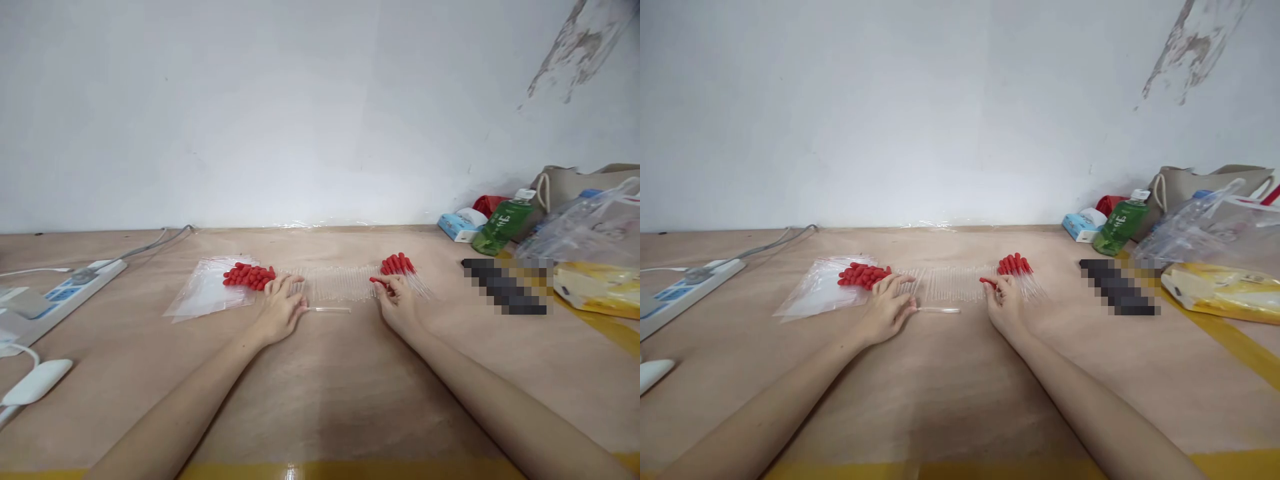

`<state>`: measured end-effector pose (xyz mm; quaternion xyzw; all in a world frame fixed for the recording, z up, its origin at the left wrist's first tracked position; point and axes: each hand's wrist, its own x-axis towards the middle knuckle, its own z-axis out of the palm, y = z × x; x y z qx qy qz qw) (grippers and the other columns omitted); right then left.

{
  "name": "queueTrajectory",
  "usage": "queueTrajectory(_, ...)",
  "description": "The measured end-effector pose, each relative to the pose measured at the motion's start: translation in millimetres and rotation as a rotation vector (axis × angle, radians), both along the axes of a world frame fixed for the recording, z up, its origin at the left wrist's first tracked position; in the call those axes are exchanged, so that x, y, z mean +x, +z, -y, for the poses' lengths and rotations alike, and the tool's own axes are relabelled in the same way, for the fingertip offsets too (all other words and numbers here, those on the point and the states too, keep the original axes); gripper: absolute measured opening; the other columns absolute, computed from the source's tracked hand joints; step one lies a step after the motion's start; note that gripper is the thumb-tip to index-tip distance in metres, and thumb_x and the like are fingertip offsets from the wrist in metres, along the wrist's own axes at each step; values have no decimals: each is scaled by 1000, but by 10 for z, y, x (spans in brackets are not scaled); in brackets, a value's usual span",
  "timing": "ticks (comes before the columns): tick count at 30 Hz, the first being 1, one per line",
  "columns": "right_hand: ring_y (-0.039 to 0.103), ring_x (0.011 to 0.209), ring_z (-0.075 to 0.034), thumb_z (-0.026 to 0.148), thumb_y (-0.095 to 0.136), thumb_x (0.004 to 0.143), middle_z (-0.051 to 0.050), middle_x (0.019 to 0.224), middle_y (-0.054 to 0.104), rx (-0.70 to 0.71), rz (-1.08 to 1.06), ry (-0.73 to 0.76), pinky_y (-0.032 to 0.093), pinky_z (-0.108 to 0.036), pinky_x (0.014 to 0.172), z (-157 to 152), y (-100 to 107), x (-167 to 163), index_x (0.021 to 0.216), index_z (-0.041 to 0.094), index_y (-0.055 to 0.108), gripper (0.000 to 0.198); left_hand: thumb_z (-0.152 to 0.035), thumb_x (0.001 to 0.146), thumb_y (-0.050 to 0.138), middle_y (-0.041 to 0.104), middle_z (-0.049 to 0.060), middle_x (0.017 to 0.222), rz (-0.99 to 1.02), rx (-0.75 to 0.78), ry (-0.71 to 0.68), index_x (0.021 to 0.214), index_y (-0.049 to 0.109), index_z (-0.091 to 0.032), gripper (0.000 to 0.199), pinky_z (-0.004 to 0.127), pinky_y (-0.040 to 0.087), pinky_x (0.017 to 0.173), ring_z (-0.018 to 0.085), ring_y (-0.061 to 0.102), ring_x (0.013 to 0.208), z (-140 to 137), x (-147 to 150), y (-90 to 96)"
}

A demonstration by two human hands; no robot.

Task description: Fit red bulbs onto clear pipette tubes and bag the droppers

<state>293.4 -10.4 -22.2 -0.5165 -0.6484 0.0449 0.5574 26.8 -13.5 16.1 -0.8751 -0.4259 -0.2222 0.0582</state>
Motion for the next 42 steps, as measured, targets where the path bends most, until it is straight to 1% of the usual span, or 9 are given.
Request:
queueTrajectory(2,47,60,-13,30,49,81,-5,75,51,-28,-36,-23,43,-28,53,-23,-15,31,87,16,64,21,-24,80,50,48,8,118,-26,-12,-53,73,60,-19,14,46,29,85,29,34,112,3,-68,30)
queueTrajectory(5,46,59,-12,30,49,80,-5,77,49,-29,-31,-6,42,-27,52,-28,-29,22,86,17,63,20,-30,74,57,49,7,112,21,-42,-38,74,61,-20,11,46,30,83,29,37,106,42,-57,49)
queueTrajectory(11,49,64,-12,28,49,80,-6,87,48,-11,84,106,45,-26,56,63,18,-77,85,18,60,16,-38,75,58,50,7,99,173,-206,-137,97,56,-19,29,37,37,82,22,44,95,128,286,-43)
queueTrajectory(16,52,69,-14,26,51,80,-5,80,54,5,169,185,46,-27,61,164,95,-187,82,19,55,9,-26,82,51,51,5,85,263,-274,-53,79,56,-16,11,33,40,77,20,47,87,66,456,-193)
queueTrajectory(20,55,65,-13,28,51,81,-2,72,58,-43,171,263,47,-26,59,225,122,-252,85,20,55,10,-22,84,46,53,4,85,386,-242,-57,80,52,-17,10,33,39,78,18,48,87,59,427,-212)
queueTrajectory(25,58,77,-13,24,48,83,-4,87,61,-49,244,453,49,-27,68,272,128,-266,101,21,56,20,-23,88,40,54,2,79,506,-314,-129,82,48,-17,12,27,41,69,14,51,75,92,387,-190)
queueTrajectory(27,58,80,-13,23,46,85,-4,90,61,-37,258,501,48,-28,71,274,126,-267,102,22,57,20,-24,88,39,55,1,78,509,-328,-144,82,49,-17,13,26,41,68,14,51,74,99,388,-188)
queueTrajectory(38,57,76,-13,24,45,85,-5,86,59,-39,226,479,48,-26,65,281,141,-284,97,21,59,19,-24,88,41,57,1,76,492,-256,-180,83,51,-17,13,24,41,66,13,53,72,118,363,-216)
queueTrajectory(42,57,80,-14,24,46,85,-5,89,60,-26,242,507,48,-27,69,278,125,-284,97,22,58,18,-24,88,42,57,1,74,469,-266,-189,82,52,-17,14,24,42,66,13,53,70,121,370,-209)
